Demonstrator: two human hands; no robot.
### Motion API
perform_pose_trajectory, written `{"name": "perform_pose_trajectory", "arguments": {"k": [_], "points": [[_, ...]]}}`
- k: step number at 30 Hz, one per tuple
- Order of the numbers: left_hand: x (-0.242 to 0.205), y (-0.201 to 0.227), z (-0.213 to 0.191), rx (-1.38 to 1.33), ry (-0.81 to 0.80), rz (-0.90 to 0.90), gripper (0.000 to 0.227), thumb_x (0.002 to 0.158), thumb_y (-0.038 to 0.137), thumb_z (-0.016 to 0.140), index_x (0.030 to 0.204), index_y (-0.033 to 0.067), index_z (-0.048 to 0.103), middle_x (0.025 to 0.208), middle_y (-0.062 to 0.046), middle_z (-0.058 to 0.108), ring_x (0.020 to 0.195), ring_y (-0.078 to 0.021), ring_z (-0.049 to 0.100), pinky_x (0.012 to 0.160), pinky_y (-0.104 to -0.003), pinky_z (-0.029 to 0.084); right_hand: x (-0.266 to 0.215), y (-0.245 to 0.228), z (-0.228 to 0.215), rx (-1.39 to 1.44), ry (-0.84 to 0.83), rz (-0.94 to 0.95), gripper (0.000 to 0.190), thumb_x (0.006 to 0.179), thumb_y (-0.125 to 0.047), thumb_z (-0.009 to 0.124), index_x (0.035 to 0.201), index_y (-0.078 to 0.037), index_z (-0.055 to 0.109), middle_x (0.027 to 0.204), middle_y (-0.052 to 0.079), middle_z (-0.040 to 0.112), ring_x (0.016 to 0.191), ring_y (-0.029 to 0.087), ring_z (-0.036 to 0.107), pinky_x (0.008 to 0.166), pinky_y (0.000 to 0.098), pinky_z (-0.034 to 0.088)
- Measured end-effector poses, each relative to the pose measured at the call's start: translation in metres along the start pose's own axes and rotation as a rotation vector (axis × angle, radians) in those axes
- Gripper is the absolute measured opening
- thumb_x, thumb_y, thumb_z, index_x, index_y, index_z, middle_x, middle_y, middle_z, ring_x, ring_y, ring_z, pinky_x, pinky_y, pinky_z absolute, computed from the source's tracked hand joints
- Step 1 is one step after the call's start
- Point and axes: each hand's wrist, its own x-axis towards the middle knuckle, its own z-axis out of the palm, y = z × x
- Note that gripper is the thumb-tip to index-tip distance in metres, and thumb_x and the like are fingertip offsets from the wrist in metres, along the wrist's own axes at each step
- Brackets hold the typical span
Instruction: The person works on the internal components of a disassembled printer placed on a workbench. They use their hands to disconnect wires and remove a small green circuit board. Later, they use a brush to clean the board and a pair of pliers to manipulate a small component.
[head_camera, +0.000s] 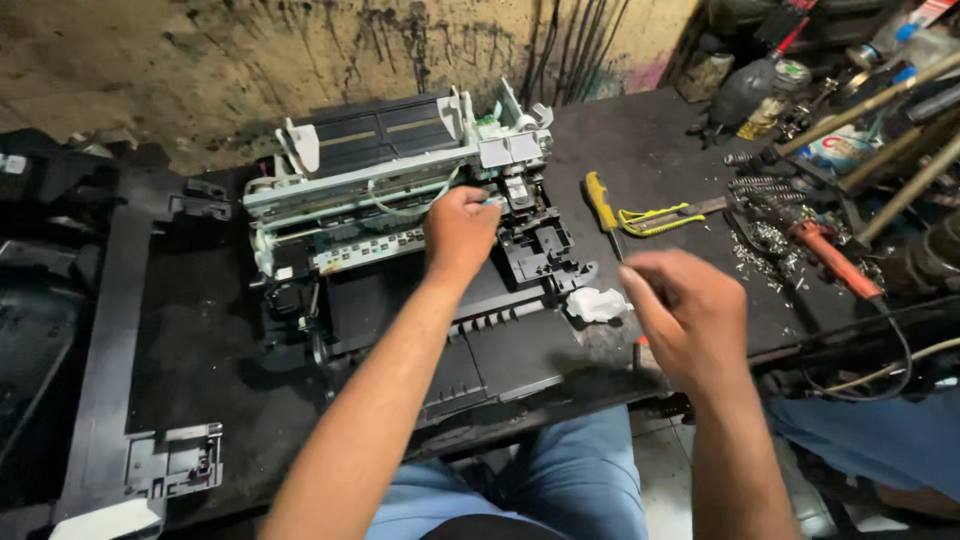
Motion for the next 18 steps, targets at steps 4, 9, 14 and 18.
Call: {"name": "perform_pose_trajectory", "arguments": {"k": [4, 9, 14, 18], "points": [[0.003, 0.005, 0.021, -0.111, 0.04, -0.007, 0.028, 0.084, 0.022, 0.07, 0.108, 0.0097, 0.076, 0.084, -0.003, 0.079, 0.06, -0.0179, 0.075, 0.055, -0.028, 0.062, 0.04, 0.014, 0.047, -0.187, -0.085, -0.091, 0.018, 0.1, -0.024, 0.072, 0.093, -0.007, 0.073, 0.074, 0.011, 0.055, 0.072, 0.036, 0.062, 0.067, 0.0478, 0.048], [0.025, 0.006, 0.052, -0.392, 0.118, -0.172, 0.023, 0.085, 0.018, 0.064, 0.091, -0.0005, 0.076, 0.067, -0.01, 0.073, 0.05, -0.0227, 0.071, 0.039, -0.033, 0.056, 0.077, 0.043, 0.121, -0.256, -0.235, 0.114, 0.014, 0.092, -0.023, 0.067, 0.096, -0.012, 0.074, 0.074, 0.017, 0.069, 0.082, 0.045, 0.07, 0.069, 0.0562, 0.054], [0.018, 0.011, 0.027, -0.315, 0.156, -0.22, 0.02, 0.08, 0.016, 0.062, 0.085, 0.002, 0.075, 0.061, -0.01, 0.07, 0.045, -0.0239, 0.068, 0.036, -0.033, 0.052, 0.083, 0.044, 0.143, -0.276, -0.265, 0.176, 0.017, 0.089, -0.027, 0.063, 0.089, -0.013, 0.072, 0.07, 0.016, 0.068, 0.08, 0.045, 0.07, 0.066, 0.055, 0.054], [-0.003, 0.026, 0.0, -0.045, 0.142, -0.153, 0.019, 0.077, 0.027, 0.062, 0.079, 0.0173, 0.079, 0.053, -0.004, 0.068, 0.055, -0.0196, 0.074, 0.047, -0.032, 0.059, 0.088, 0.04, 0.143, -0.304, -0.302, 0.169, 0.02, 0.091, -0.027, 0.061, 0.098, -0.017, 0.076, 0.077, 0.015, 0.073, 0.086, 0.042, 0.072, 0.072, 0.0535, 0.058]]}}
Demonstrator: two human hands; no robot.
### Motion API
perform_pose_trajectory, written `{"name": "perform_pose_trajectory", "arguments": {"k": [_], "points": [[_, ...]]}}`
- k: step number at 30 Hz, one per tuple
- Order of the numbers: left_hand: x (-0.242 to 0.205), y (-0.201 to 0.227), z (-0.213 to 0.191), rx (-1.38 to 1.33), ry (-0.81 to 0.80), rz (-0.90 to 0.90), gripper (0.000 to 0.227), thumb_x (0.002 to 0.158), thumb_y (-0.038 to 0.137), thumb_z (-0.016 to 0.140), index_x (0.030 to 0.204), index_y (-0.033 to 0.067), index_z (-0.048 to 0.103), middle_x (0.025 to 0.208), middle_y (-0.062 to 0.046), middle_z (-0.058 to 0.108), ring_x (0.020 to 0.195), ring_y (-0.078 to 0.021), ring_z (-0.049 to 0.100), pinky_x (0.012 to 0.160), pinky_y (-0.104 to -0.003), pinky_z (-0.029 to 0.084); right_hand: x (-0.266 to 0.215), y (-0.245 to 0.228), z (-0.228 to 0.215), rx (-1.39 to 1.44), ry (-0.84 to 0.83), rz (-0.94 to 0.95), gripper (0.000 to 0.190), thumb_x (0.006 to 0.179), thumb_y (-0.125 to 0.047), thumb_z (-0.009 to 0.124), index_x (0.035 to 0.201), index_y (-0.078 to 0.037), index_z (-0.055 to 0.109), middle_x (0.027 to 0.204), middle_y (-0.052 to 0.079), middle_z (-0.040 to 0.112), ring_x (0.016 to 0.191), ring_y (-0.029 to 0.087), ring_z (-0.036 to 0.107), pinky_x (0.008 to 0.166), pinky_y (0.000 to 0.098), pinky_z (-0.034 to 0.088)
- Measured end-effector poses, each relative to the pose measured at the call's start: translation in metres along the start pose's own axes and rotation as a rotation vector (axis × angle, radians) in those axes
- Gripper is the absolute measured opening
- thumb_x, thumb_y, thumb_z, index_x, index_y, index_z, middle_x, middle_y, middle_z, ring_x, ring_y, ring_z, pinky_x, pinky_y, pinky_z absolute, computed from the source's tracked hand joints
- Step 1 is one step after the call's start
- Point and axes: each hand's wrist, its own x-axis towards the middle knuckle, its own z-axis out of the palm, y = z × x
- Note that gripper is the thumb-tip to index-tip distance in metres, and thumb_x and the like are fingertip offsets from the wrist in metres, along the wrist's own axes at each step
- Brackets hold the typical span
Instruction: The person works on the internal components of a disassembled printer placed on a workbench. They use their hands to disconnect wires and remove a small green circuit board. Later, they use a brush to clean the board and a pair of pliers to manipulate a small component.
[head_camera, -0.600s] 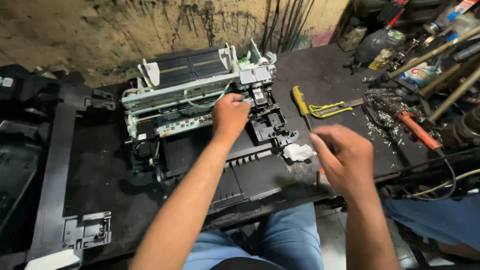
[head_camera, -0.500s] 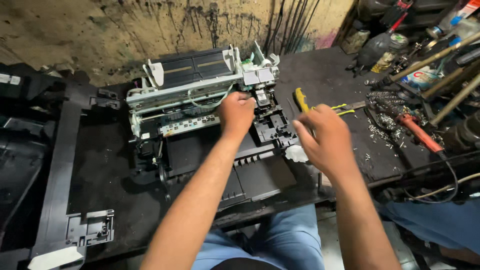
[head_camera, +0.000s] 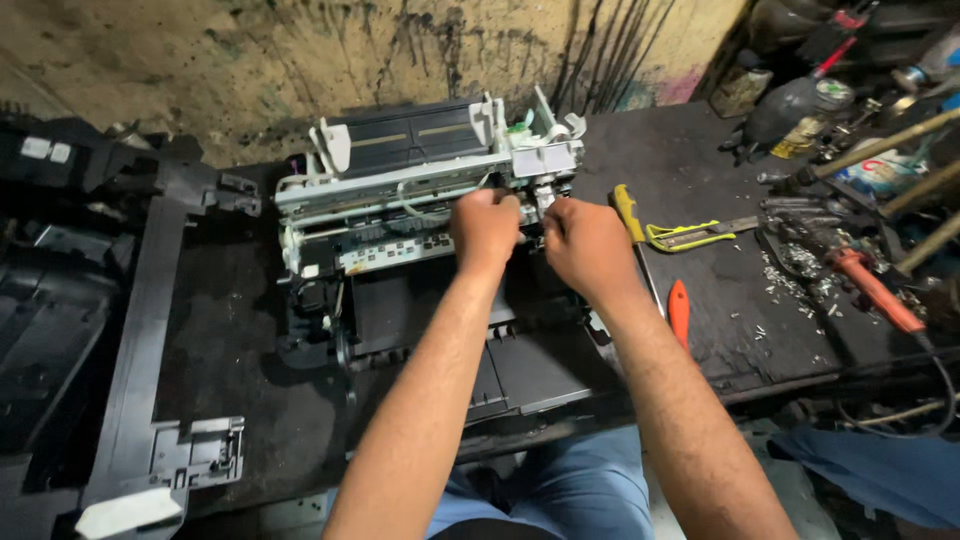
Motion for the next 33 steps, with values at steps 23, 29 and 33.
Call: {"name": "perform_pose_trajectory", "arguments": {"k": [23, 29, 33], "points": [[0.026, -0.04, 0.039, 0.027, 0.007, 0.021, 0.023, 0.086, 0.031, 0.064, 0.099, 0.0189, 0.078, 0.087, -0.003, 0.075, 0.096, -0.0317, 0.073, 0.078, -0.049, 0.059, 0.009, 0.008, 0.014, 0.067, 0.006, 0.02, 0.022, 0.089, -0.021, 0.061, 0.1, -0.013, 0.079, 0.078, 0.019, 0.073, 0.087, 0.044, 0.072, 0.073, 0.0546, 0.057], [0.035, -0.049, 0.069, -0.495, -0.005, -0.119, 0.02, 0.079, 0.017, 0.062, 0.091, 0.0048, 0.074, 0.056, -0.006, 0.058, 0.043, -0.0185, 0.056, 0.037, -0.031, 0.043, 0.007, 0.004, 0.017, 0.098, -0.019, 0.069, 0.022, 0.09, -0.025, 0.06, 0.1, -0.019, 0.078, 0.081, 0.017, 0.074, 0.09, 0.043, 0.071, 0.075, 0.0555, 0.057], [0.028, -0.048, 0.071, -0.703, -0.051, -0.203, 0.01, 0.083, 0.014, 0.061, 0.08, 0.0073, 0.069, 0.059, -0.006, 0.058, 0.042, -0.0151, 0.055, 0.036, -0.03, 0.043, 0.003, -0.003, 0.011, 0.133, 0.004, 0.086, 0.021, 0.091, -0.024, 0.059, 0.1, -0.018, 0.077, 0.083, 0.019, 0.073, 0.09, 0.045, 0.071, 0.075, 0.0564, 0.056]]}}
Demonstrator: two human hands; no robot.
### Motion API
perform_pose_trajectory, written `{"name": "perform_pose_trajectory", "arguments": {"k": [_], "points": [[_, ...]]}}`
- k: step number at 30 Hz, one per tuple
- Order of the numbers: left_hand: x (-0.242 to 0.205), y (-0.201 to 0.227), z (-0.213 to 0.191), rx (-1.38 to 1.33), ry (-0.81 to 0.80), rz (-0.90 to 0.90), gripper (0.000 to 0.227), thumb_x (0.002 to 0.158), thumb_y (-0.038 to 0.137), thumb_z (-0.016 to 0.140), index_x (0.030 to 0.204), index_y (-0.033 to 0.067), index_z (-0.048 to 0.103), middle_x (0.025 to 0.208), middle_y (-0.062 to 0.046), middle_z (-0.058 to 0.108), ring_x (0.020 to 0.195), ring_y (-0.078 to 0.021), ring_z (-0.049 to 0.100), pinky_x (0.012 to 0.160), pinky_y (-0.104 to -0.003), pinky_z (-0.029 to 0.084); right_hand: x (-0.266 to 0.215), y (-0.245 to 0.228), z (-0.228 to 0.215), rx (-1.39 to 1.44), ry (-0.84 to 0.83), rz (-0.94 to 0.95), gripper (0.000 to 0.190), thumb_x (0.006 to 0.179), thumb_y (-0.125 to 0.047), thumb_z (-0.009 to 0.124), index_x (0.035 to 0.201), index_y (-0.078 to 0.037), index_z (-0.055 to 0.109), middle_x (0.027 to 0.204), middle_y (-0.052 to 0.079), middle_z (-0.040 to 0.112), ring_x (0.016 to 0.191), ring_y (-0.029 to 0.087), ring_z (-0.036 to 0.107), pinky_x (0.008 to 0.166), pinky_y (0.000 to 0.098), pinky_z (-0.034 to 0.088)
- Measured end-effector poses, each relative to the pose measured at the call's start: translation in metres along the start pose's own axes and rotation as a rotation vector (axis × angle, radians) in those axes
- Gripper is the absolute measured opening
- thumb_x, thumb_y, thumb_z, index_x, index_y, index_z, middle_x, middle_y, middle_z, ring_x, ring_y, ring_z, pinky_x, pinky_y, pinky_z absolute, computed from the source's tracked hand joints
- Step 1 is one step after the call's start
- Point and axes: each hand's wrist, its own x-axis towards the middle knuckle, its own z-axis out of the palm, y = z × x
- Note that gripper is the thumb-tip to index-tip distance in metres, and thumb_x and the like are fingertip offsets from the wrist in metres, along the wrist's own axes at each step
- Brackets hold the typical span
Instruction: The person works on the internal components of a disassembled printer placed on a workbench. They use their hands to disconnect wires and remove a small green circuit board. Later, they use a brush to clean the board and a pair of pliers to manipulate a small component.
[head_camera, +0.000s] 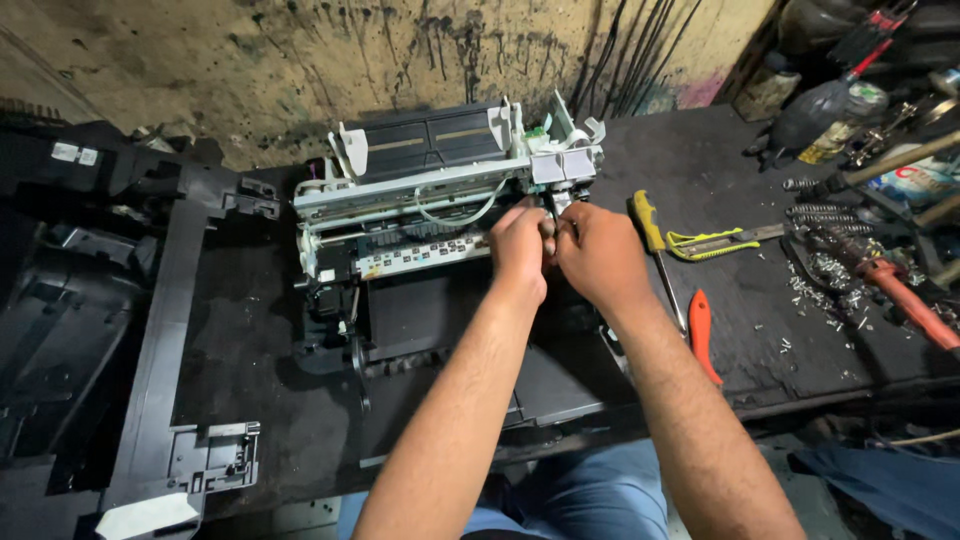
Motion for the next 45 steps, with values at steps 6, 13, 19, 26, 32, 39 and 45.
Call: {"name": "perform_pose_trajectory", "arguments": {"k": [6, 13, 19, 26, 32, 39, 45], "points": [[-0.003, 0.01, -0.004, 0.11, 0.033, 0.02, 0.008, 0.079, 0.016, 0.066, 0.076, 0.0091, 0.069, 0.061, -0.004, 0.064, 0.046, -0.0133, 0.059, 0.041, -0.026, 0.045, 0.005, -0.012, -0.007, -0.064, -0.047, 0.038, 0.024, 0.093, -0.024, 0.058, 0.107, -0.019, 0.076, 0.082, 0.016, 0.074, 0.089, 0.042, 0.073, 0.075, 0.0522, 0.059], [0.013, -0.003, -0.005, 0.167, 0.045, 0.07, 0.013, 0.076, 0.018, 0.065, 0.067, 0.0081, 0.068, 0.055, -0.003, 0.062, 0.047, -0.0137, 0.059, 0.046, -0.024, 0.042, 0.015, -0.009, 0.004, -0.086, -0.076, 0.067, 0.026, 0.093, -0.026, 0.058, 0.111, -0.021, 0.076, 0.086, 0.016, 0.075, 0.092, 0.044, 0.072, 0.076, 0.0555, 0.059], [-0.015, 0.023, -0.014, 0.308, 0.059, 0.086, 0.036, 0.078, 0.025, 0.065, 0.109, 0.0136, 0.078, 0.092, -0.006, 0.078, 0.093, -0.0284, 0.075, 0.078, -0.038, 0.057, 0.007, -0.035, -0.018, -0.314, -0.147, 0.003, 0.03, 0.09, -0.02, 0.053, 0.112, -0.015, 0.074, 0.087, 0.018, 0.076, 0.092, 0.044, 0.074, 0.078, 0.0563, 0.06], [-0.057, 0.069, -0.027, 0.685, 0.093, 0.298, 0.03, 0.086, 0.023, 0.061, 0.11, 0.0125, 0.076, 0.097, -0.008, 0.078, 0.106, -0.0338, 0.072, 0.094, -0.049, 0.058, 0.003, -0.038, -0.023, -0.294, -0.141, 0.034, 0.034, 0.094, -0.023, 0.049, 0.11, -0.018, 0.078, 0.087, 0.02, 0.076, 0.095, 0.045, 0.073, 0.083, 0.0579, 0.06], [-0.049, 0.067, -0.022, 0.826, 0.123, 0.362, 0.025, 0.088, 0.028, 0.07, 0.106, 0.0118, 0.075, 0.094, -0.008, 0.077, 0.102, -0.0343, 0.074, 0.085, -0.051, 0.059, 0.014, -0.04, -0.021, -0.291, -0.102, 0.032, 0.029, 0.091, -0.023, 0.055, 0.108, -0.023, 0.079, 0.085, 0.015, 0.076, 0.092, 0.043, 0.074, 0.081, 0.0564, 0.061], [-0.055, 0.059, -0.02, 0.814, 0.139, 0.432, 0.024, 0.091, 0.021, 0.068, 0.112, 0.0115, 0.072, 0.093, -0.011, 0.077, 0.1, -0.0384, 0.074, 0.085, -0.055, 0.06, 0.018, -0.043, -0.02, -0.314, -0.136, 0.038, 0.023, 0.091, -0.022, 0.06, 0.103, -0.016, 0.079, 0.086, 0.017, 0.076, 0.089, 0.043, 0.075, 0.079, 0.0542, 0.06], [-0.076, 0.072, -0.024, 0.79, 0.059, 0.459, 0.042, 0.094, 0.013, 0.067, 0.135, 0.0083, 0.063, 0.102, -0.016, 0.078, 0.111, -0.0411, 0.071, 0.096, -0.057, 0.057, 0.018, -0.063, -0.032, -0.345, -0.196, 0.052, 0.028, 0.091, -0.023, 0.055, 0.094, -0.005, 0.077, 0.083, 0.022, 0.075, 0.09, 0.046, 0.074, 0.08, 0.0591, 0.059]]}}
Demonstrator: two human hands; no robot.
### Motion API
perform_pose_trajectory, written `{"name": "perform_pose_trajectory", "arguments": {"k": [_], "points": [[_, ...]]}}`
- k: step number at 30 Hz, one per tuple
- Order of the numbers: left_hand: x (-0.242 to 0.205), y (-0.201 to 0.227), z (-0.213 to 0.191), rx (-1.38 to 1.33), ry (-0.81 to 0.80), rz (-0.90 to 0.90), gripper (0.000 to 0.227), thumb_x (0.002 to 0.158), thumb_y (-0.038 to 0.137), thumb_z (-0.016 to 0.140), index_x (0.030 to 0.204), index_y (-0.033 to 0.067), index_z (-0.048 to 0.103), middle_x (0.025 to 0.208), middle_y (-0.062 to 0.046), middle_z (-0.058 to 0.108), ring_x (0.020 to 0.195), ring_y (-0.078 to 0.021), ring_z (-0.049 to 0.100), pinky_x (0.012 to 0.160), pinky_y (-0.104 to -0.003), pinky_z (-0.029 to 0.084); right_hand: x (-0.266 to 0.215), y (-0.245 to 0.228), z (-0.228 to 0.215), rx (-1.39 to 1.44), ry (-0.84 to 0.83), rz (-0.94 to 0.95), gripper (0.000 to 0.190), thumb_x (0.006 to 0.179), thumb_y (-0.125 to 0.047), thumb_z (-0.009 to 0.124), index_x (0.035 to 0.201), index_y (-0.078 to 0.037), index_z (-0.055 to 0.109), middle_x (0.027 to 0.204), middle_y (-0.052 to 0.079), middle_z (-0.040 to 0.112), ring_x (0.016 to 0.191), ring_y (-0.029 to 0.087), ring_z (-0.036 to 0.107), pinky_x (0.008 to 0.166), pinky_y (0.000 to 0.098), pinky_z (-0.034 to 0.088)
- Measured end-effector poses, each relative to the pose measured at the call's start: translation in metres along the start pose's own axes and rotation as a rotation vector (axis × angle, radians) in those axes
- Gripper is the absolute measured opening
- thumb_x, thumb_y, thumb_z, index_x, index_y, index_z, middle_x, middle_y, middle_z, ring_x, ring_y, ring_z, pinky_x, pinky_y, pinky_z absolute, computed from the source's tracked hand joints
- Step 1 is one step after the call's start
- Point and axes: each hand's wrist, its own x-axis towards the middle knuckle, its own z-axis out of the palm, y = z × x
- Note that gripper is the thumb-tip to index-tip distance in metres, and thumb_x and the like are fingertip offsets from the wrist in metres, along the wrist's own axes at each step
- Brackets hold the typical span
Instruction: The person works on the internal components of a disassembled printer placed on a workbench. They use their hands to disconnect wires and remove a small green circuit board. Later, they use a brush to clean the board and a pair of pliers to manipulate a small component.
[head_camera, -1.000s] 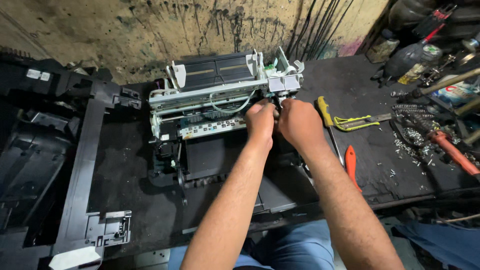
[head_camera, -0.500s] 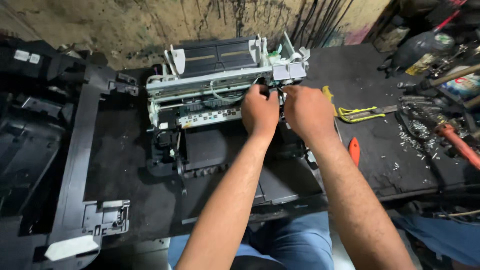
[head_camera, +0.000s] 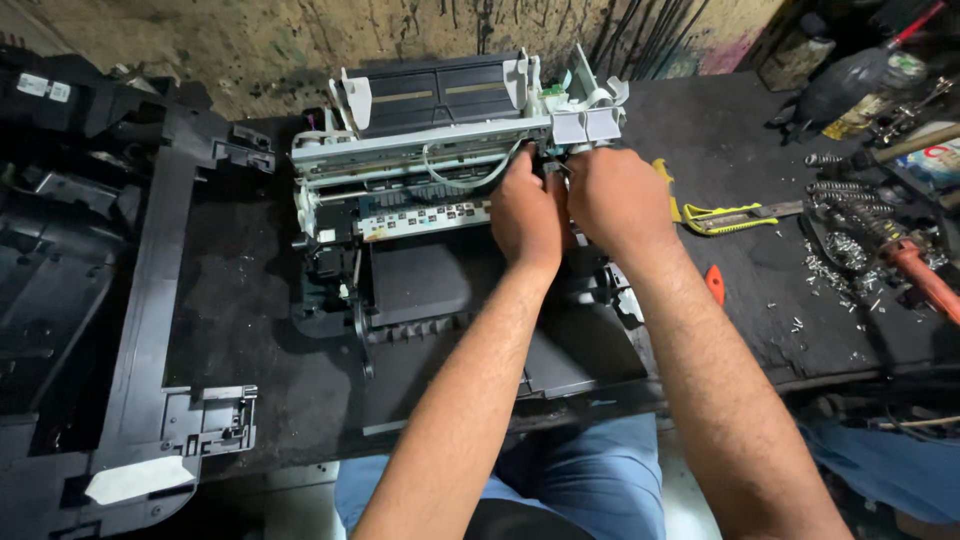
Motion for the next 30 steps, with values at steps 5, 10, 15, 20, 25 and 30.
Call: {"name": "perform_pose_trajectory", "arguments": {"k": [5, 10, 15, 20, 25, 30], "points": [[0.004, 0.001, -0.005, -0.01, -0.001, -0.044, 0.032, 0.094, 0.015, 0.067, 0.126, 0.0116, 0.069, 0.101, -0.014, 0.079, 0.106, -0.0407, 0.074, 0.09, -0.055, 0.059, 0.005, -0.009, -0.012, -0.078, -0.034, -0.067, 0.031, 0.093, -0.02, 0.054, 0.094, 0.0, 0.078, 0.086, 0.026, 0.075, 0.091, 0.048, 0.074, 0.078, 0.0598, 0.059], [0.01, -0.008, -0.006, 0.055, -0.057, -0.064, 0.038, 0.092, 0.026, 0.056, 0.126, 0.0211, 0.07, 0.111, -0.01, 0.078, 0.112, -0.0364, 0.072, 0.098, -0.055, 0.056, 0.019, -0.015, -0.002, -0.165, -0.027, -0.129, 0.033, 0.091, -0.019, 0.052, 0.09, 0.004, 0.076, 0.083, 0.026, 0.074, 0.088, 0.05, 0.073, 0.076, 0.063, 0.058], [0.002, -0.01, 0.004, -0.296, 0.151, -0.037, 0.022, 0.078, 0.011, 0.053, 0.057, 0.0098, 0.056, 0.06, -0.011, 0.068, 0.054, -0.0272, 0.058, 0.044, -0.045, 0.032, 0.031, -0.014, 0.022, -0.756, 0.167, -0.38, 0.016, 0.079, -0.01, 0.066, 0.085, -0.018, 0.078, 0.08, 0.003, 0.076, 0.066, 0.029, 0.076, 0.047, 0.0389, 0.056], [0.008, -0.032, 0.025, -0.735, -0.007, -0.521, 0.024, 0.082, 0.028, 0.062, 0.082, 0.0087, 0.077, 0.062, -0.003, 0.062, 0.048, -0.0127, 0.049, 0.037, -0.037, 0.037, 0.026, -0.002, 0.034, -0.84, 0.173, -0.474, 0.009, 0.074, -0.01, 0.07, 0.076, -0.017, 0.074, 0.069, 0.001, 0.07, 0.058, 0.028, 0.071, 0.044, 0.0411, 0.053], [0.022, -0.07, 0.05, -0.64, 0.062, -0.263, 0.044, 0.079, 0.023, 0.06, 0.118, 0.0145, 0.078, 0.111, -0.007, 0.08, 0.102, -0.0173, 0.072, 0.085, -0.031, 0.055, 0.012, 0.006, 0.025, -0.504, 0.282, -0.528, 0.013, 0.077, -0.022, 0.061, 0.08, -0.01, 0.065, 0.072, 0.015, 0.071, 0.058, 0.041, 0.07, 0.048, 0.05, 0.053], [-0.006, -0.012, -0.03, -0.182, -0.123, -0.144, 0.023, 0.084, 0.015, 0.055, 0.101, 0.0149, 0.07, 0.107, -0.014, 0.078, 0.099, -0.0441, 0.07, 0.075, -0.055, 0.053, 0.01, 0.012, 0.022, -0.309, 0.31, -0.34, 0.023, 0.098, -0.024, 0.06, 0.104, -0.011, 0.078, 0.084, 0.019, 0.075, 0.069, 0.047, 0.068, 0.05, 0.0544, 0.051]]}}
